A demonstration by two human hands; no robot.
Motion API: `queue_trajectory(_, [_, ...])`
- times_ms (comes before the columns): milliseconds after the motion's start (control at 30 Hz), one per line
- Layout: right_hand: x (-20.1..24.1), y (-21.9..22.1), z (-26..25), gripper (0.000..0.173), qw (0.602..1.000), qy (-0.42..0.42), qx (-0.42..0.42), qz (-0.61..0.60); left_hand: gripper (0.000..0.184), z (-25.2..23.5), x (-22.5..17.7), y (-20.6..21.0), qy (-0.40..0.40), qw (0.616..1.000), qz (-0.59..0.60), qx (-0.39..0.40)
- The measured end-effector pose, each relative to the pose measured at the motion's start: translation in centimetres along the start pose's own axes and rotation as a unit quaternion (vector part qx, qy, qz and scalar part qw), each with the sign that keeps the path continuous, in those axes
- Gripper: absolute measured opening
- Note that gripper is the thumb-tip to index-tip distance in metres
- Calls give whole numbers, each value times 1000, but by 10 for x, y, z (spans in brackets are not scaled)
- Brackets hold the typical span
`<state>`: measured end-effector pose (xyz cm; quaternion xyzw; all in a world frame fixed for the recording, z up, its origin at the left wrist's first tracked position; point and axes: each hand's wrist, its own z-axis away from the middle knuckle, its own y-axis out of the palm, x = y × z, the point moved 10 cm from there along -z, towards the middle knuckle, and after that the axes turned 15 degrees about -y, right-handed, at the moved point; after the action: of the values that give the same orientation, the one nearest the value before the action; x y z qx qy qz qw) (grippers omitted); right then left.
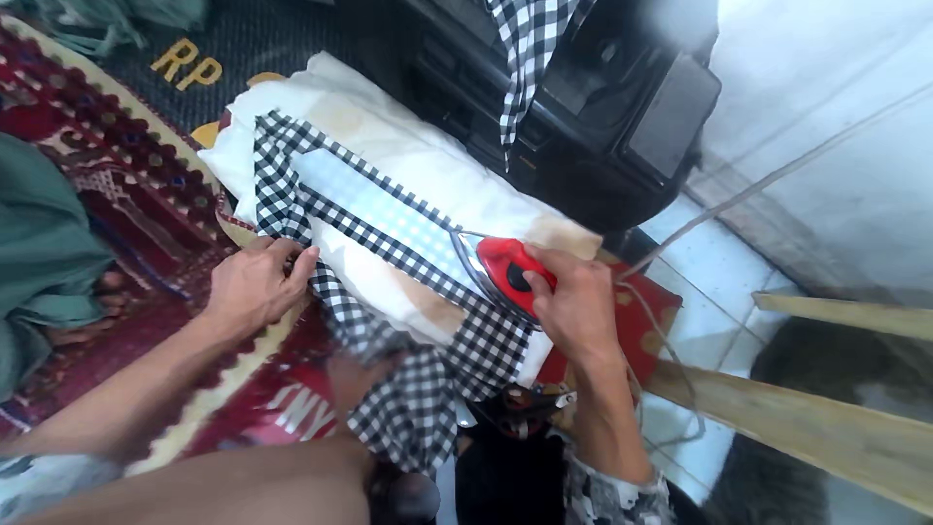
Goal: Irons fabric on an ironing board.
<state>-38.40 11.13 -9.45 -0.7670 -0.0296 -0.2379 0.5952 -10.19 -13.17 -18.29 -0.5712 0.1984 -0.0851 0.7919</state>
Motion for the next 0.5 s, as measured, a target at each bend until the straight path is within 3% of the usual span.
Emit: queue_trajectory(500, [5, 10, -25, 33, 992, 53, 72, -84, 62, -2, 24, -6, -76, 995, 55, -13])
